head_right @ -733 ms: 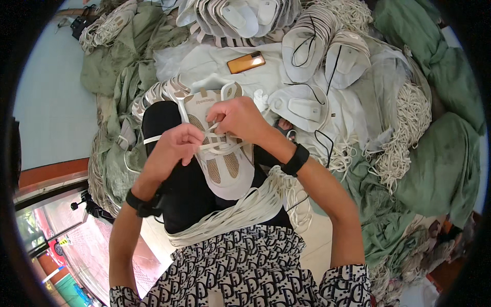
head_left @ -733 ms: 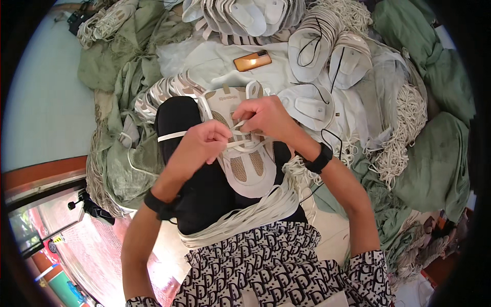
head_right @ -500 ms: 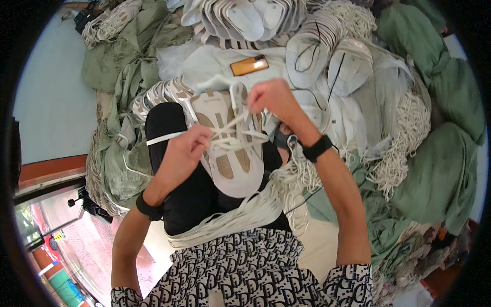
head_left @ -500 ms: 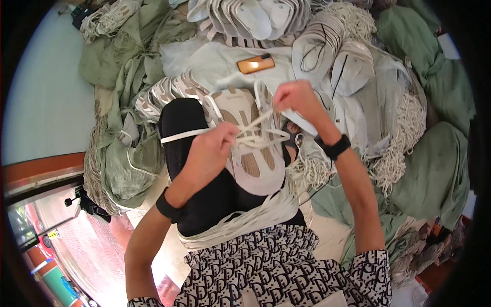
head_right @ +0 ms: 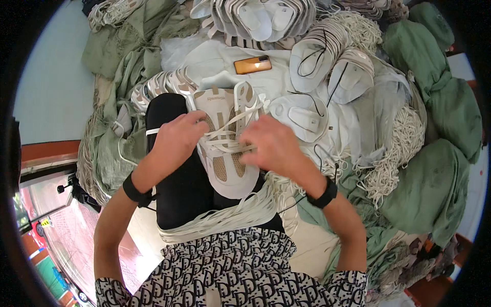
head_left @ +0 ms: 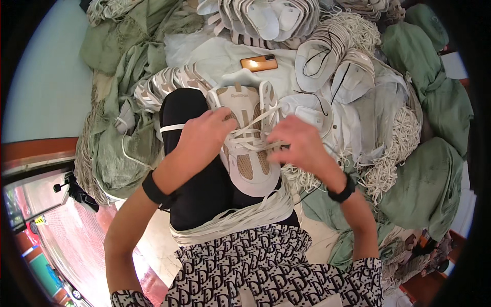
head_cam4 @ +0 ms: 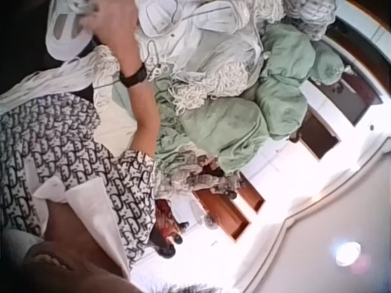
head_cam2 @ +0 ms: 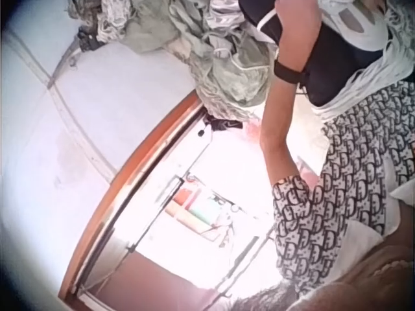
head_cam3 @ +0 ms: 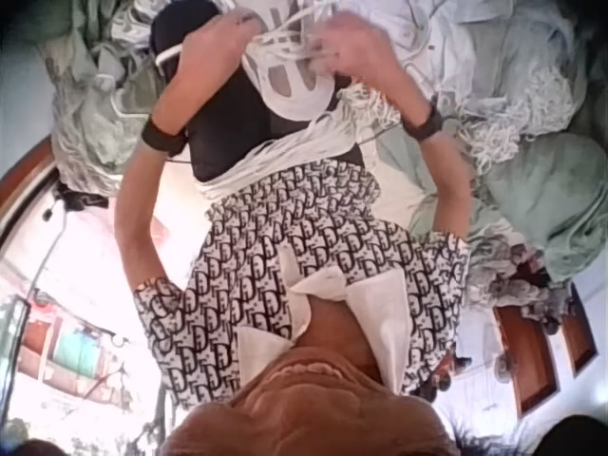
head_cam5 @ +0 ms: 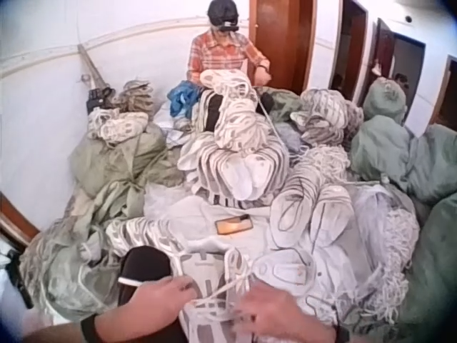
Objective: The recorder is lacing white sneakers while sitting on the floor.
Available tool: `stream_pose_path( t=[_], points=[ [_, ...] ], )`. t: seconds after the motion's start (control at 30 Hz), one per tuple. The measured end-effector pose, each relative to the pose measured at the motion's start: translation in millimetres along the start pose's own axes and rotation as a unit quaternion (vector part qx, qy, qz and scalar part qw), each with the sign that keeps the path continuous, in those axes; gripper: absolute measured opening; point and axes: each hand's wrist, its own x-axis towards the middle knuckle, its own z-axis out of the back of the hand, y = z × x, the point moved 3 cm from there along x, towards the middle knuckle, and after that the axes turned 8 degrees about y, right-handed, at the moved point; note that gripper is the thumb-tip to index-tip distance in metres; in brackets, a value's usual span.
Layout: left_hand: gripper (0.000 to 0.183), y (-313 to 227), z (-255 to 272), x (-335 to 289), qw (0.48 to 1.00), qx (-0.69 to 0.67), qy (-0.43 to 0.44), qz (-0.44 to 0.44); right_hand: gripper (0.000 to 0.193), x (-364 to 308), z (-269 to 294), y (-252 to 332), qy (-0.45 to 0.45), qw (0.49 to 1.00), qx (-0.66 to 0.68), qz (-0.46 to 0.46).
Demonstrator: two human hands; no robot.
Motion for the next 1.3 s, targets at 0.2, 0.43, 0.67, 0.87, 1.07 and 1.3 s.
stream_pose_path(
  t=[0.2,0.43,0.67,0.87,1.07,1.3],
  points=[
    [0.011,3.4,0.5,5.3,0.996,-0.063,-0.053,-0.020,0.009,-12.4,-41.0,-7.1,0.078,0.996,-0.030,-0.005],
    [0.008,9.5,-1.6,-1.5,0.994,-0.084,-0.062,0.023,0.023,-4.8,-16.8,-6.3,0.161,0.815,0.476,-0.288],
    [0.009,15.9,-12.5,-2.8,0.990,-0.123,-0.050,0.043,0.029,19.4,-38.6,37.6,-0.015,0.998,-0.064,0.016],
    [0.010,21.9,-12.0,-3.2,0.985,-0.163,-0.034,0.034,0.021,28.3,-30.0,-7.6,0.136,0.846,0.426,-0.291],
    [0.009,27.9,-16.0,-2.8,0.981,-0.184,-0.041,0.044,0.017,27.6,-18.1,-9.9,0.198,0.646,0.623,-0.394],
    [0.009,27.1,-5.7,-4.7,0.988,-0.151,-0.006,0.019,0.012,24.7,8.3,14.1,0.281,0.947,-0.131,0.086]
  ],
)
